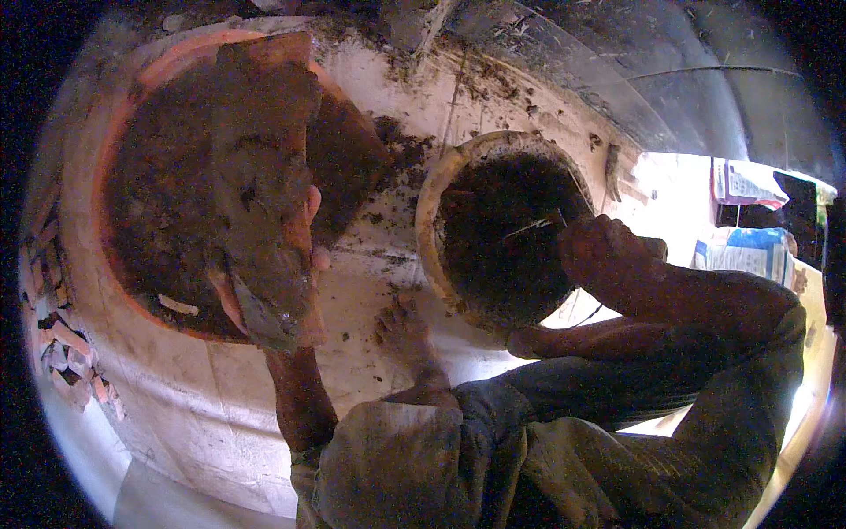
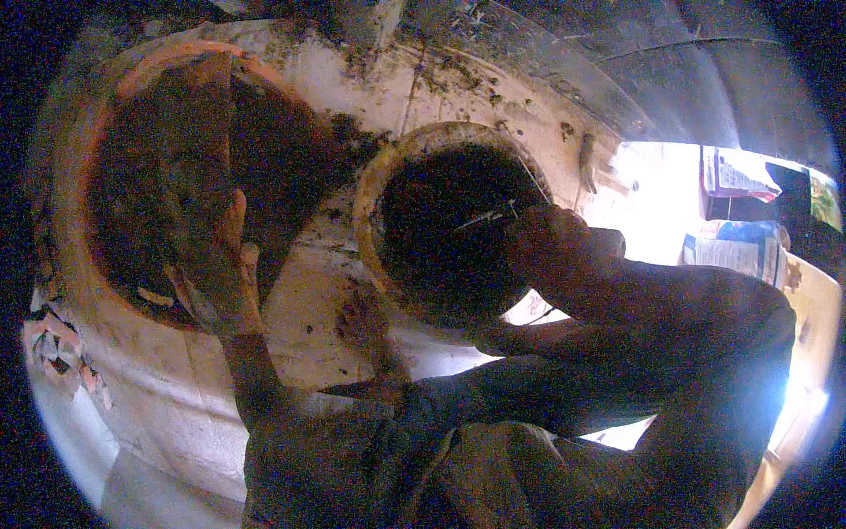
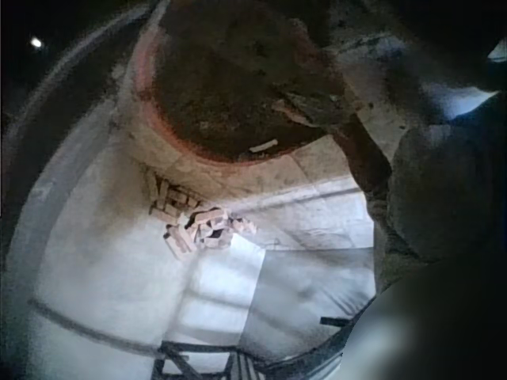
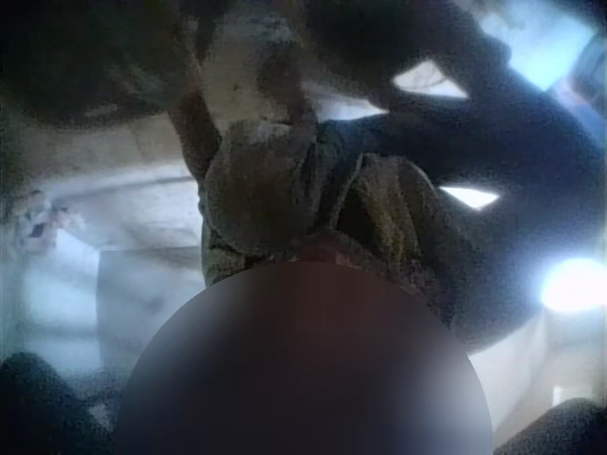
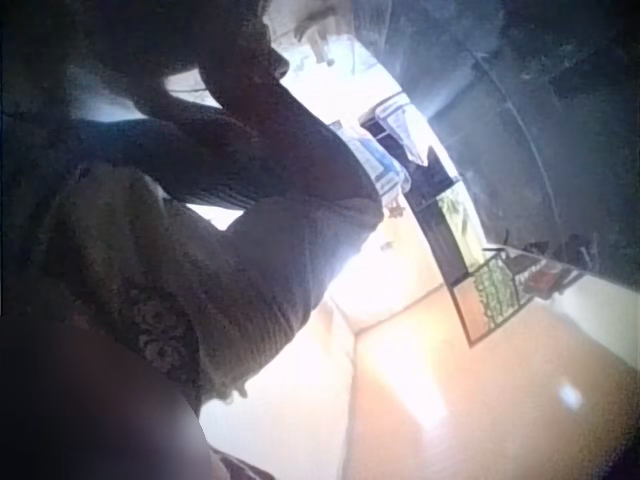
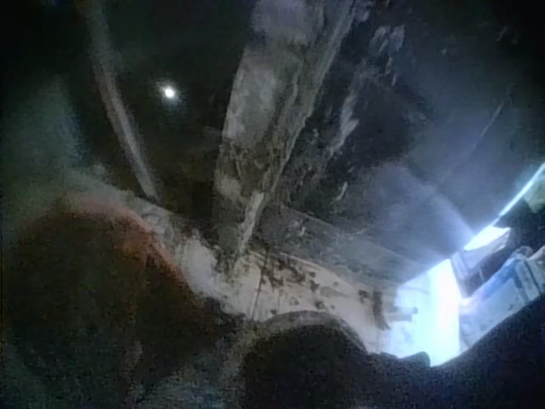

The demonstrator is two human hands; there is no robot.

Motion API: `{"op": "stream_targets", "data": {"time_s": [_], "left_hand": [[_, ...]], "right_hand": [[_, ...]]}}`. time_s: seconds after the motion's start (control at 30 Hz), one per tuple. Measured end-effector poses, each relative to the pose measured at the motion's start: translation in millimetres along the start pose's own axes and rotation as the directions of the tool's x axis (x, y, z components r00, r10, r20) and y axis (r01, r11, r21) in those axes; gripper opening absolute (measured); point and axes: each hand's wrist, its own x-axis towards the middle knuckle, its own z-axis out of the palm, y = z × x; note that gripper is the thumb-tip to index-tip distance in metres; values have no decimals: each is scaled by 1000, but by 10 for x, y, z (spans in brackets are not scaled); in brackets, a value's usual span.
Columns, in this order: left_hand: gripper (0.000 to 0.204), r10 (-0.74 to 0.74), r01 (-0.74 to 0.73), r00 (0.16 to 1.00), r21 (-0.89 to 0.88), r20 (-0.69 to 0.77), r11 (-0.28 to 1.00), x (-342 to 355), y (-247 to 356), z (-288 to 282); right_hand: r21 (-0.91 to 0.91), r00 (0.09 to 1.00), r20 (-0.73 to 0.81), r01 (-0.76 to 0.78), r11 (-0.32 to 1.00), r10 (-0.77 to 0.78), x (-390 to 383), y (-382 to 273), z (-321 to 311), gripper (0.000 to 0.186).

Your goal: The person uses a handheld power grinder to cut a ceramic tile while sitting on the floor, then carries a piece of brick and a tool into another room where they apply mortar to a structure using a trowel.

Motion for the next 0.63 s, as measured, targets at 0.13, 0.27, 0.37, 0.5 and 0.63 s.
{"op": "stream_targets", "data": {"time_s": [0.13, 0.27, 0.37, 0.5, 0.63], "left_hand": [[84, -47, 47, 999, 43, -1, 998, 26, 10, -75], [86, -91, 91, 996, 107, -1, 990, 11, 36, -96], [88, -172, 170, 985, 153, 0, 973, 42, 17, -156], [90, -188, 188, 982, 240, -24, 952, -27, 61, -263], [93, -99, 92, 992, 101, 76, 991, -126, 176, -484]], "right_hand": [[12, 999, 36, 13, 1000, -13, 36, 10, 34, 21], [11, 991, 105, 80, 997, -81, 146, 104, -17, 21], [26, 967, 223, 125, 992, -128, 169, 242, -87, 22], [127, 890, 409, 163, 979, -201, 438, 386, -536, 19], [383, 850, 435, 123, 915, -296, 640, 693, -438, 24]]}}
